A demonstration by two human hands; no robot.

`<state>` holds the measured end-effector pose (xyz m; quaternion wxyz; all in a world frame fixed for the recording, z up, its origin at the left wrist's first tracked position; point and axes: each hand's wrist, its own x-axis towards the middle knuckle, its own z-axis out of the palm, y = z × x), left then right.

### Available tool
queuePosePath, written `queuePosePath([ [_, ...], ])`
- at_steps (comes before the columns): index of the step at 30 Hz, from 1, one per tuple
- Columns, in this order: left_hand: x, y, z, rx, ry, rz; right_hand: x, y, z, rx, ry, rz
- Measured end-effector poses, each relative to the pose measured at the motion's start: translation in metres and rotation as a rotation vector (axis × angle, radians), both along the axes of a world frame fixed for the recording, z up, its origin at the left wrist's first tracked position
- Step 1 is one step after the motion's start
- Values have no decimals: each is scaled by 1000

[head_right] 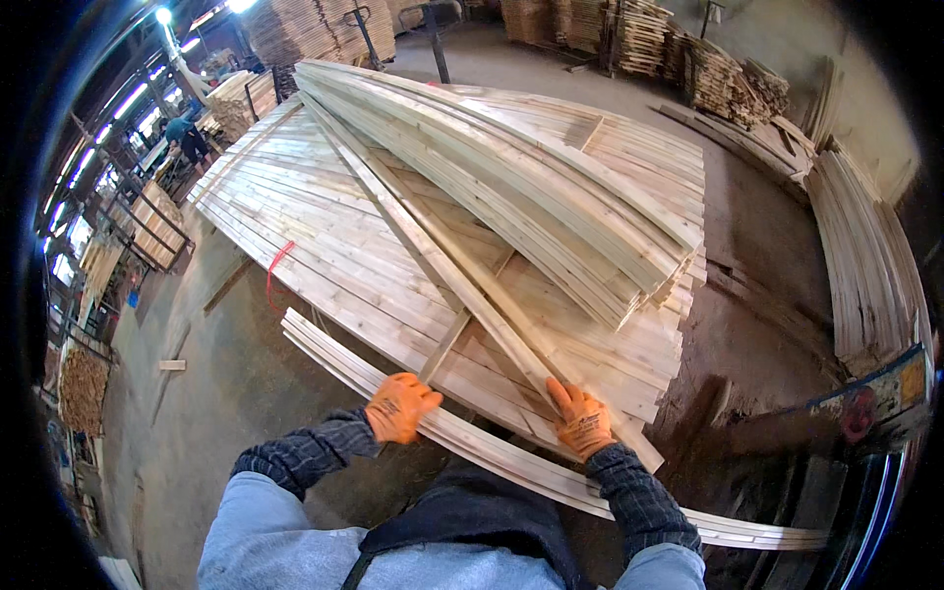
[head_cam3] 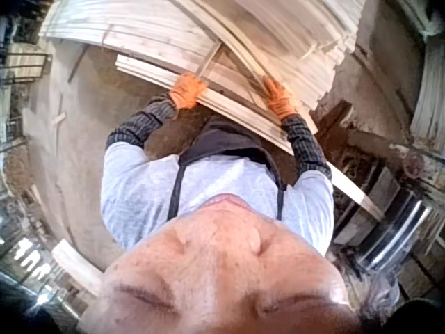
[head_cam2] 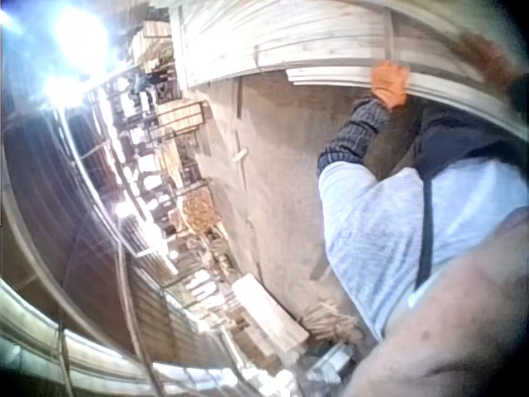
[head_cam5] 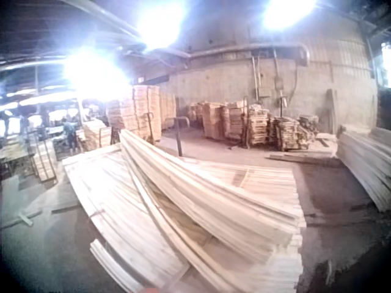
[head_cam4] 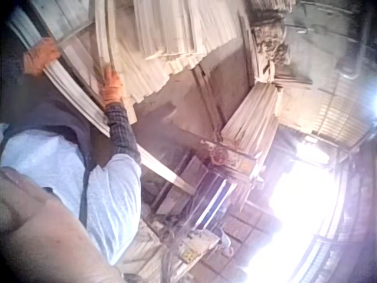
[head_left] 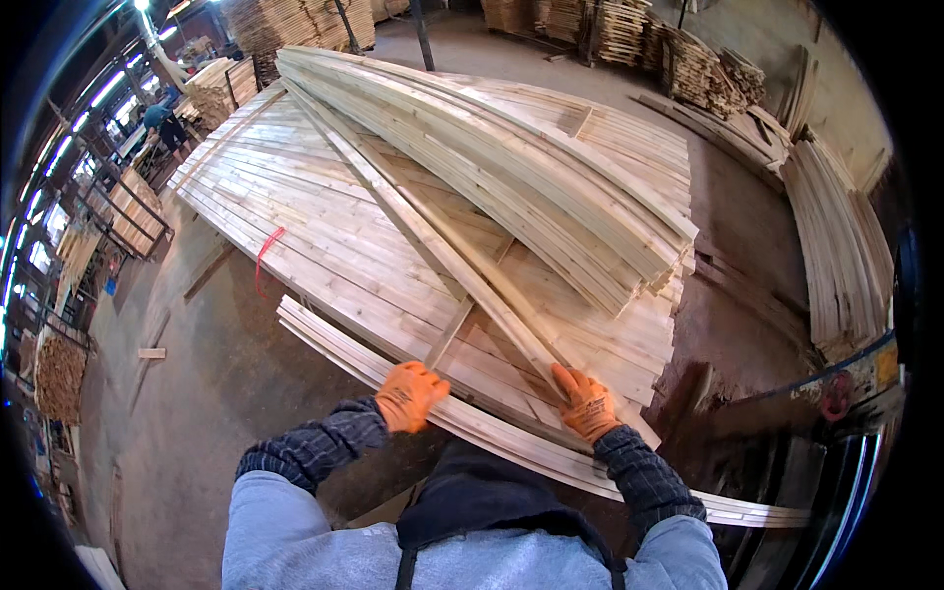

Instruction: The person repeatedly picks up long wooden planks from a pile, carries them to a machine, and stacks them onto a conveyor belt. The person then returns to the pile to repeat the process, occasionally adjusting the stack with a red strap.

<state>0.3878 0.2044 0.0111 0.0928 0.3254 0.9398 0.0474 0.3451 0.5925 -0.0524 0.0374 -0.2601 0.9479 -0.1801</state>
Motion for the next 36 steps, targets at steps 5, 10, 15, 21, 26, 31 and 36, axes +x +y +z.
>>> queuePosePath([
  [5,13,68,-2,107,-67,-56,-7,16,11,-130,284,-102],
  [10,18,82,-15,281,-130,-157,9,65,-6,-83,-12,-317],
  [15,4,2,-3,104,-85,-29,-4,78,-10,14,33,-188],
  [21,13,19,-19,146,-113,-89,5,52,24,-75,77,-78],
  [26,21,95,-1,226,-176,-147,47,27,9,117,144,-52],
  [31,24,161,-11,270,-266,-215,2,55,-9,224,38,-125],
  [36,10,196,-24,328,-371,-350,-29,70,-10,222,9,-147],
])
